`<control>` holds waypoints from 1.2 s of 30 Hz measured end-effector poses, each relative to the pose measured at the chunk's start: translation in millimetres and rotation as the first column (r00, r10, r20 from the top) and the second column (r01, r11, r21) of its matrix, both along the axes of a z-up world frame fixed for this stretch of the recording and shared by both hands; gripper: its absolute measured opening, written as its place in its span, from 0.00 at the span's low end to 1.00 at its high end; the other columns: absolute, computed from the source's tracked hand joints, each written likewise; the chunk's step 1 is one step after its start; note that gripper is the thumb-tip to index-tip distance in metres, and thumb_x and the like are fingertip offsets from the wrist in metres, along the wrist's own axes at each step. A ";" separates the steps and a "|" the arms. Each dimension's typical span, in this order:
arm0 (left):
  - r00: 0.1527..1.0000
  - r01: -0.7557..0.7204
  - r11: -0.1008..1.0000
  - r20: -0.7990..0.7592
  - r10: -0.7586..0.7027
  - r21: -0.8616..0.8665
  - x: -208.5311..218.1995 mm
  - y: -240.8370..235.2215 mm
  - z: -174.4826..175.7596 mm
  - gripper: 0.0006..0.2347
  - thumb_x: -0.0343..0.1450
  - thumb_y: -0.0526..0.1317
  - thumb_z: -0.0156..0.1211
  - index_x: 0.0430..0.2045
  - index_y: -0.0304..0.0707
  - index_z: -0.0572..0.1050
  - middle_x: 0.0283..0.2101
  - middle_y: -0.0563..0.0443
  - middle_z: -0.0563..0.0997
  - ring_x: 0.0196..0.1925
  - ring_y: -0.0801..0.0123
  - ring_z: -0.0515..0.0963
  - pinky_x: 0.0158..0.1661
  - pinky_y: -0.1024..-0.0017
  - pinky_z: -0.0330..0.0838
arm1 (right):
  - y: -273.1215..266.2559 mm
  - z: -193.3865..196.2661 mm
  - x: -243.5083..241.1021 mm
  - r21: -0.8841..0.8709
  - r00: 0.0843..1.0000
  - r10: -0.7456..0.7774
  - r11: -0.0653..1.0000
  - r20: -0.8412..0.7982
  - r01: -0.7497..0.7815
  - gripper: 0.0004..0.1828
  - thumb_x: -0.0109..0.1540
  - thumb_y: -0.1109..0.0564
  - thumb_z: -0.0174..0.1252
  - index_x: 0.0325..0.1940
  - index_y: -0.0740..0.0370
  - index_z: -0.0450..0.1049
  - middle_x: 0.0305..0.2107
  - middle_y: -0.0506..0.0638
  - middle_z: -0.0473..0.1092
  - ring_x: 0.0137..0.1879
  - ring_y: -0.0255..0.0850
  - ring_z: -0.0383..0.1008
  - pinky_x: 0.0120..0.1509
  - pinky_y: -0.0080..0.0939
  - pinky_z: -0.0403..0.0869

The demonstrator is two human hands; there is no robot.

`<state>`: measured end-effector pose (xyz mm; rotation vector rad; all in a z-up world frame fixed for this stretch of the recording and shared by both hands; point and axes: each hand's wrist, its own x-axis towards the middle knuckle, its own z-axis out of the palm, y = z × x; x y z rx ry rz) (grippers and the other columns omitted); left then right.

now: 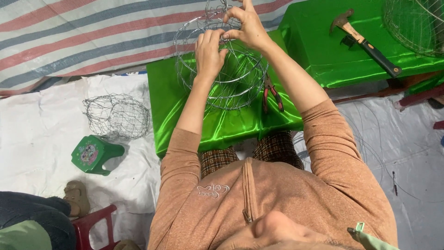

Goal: Manually twisting metal wires to construct a cage-like structure, occasionally using pliers.

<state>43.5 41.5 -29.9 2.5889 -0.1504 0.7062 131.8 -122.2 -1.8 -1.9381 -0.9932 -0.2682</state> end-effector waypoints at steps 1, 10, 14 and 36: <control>0.999 -0.025 1.000 0.025 0.025 0.016 4.7 1.3 -4.6 0.26 0.60 0.40 0.79 0.50 0.44 0.72 0.48 0.55 0.79 0.49 0.65 0.75 0.49 0.70 0.67 | -1.3 -1.4 0.9 0.014 0.999 0.013 1.000 0.041 -0.014 0.20 0.57 0.55 0.80 0.46 0.53 0.76 0.63 0.61 0.57 0.71 0.60 0.55 0.68 0.68 0.65; 0.983 0.025 0.998 0.182 -0.034 0.051 11.0 2.5 -22.6 0.12 0.64 0.35 0.71 0.39 0.45 0.79 0.39 0.55 0.77 0.42 0.64 0.71 0.42 0.71 0.66 | -43.9 -48.9 -9.8 0.128 0.996 -0.075 0.990 0.055 0.067 0.29 0.68 0.29 0.50 0.49 0.52 0.81 0.62 0.55 0.60 0.67 0.53 0.57 0.67 0.60 0.58; 0.982 0.031 0.998 0.185 -0.039 0.046 8.8 0.7 -15.8 0.12 0.64 0.35 0.72 0.39 0.48 0.81 0.38 0.56 0.77 0.41 0.64 0.71 0.41 0.72 0.65 | -42.2 -45.5 -17.7 0.038 0.997 -0.040 0.999 0.068 0.037 0.28 0.65 0.32 0.59 0.58 0.53 0.78 0.67 0.57 0.54 0.69 0.57 0.52 0.70 0.68 0.59; 0.999 0.040 0.999 -0.001 -0.040 0.011 7.8 2.8 -7.2 0.23 0.65 0.35 0.72 0.53 0.57 0.72 0.40 0.63 0.76 0.45 0.68 0.70 0.45 0.72 0.60 | -11.6 -24.7 -29.6 -0.096 0.970 -0.207 0.976 -0.126 0.196 0.33 0.55 0.54 0.79 0.61 0.51 0.73 0.66 0.57 0.55 0.67 0.57 0.57 0.67 0.68 0.63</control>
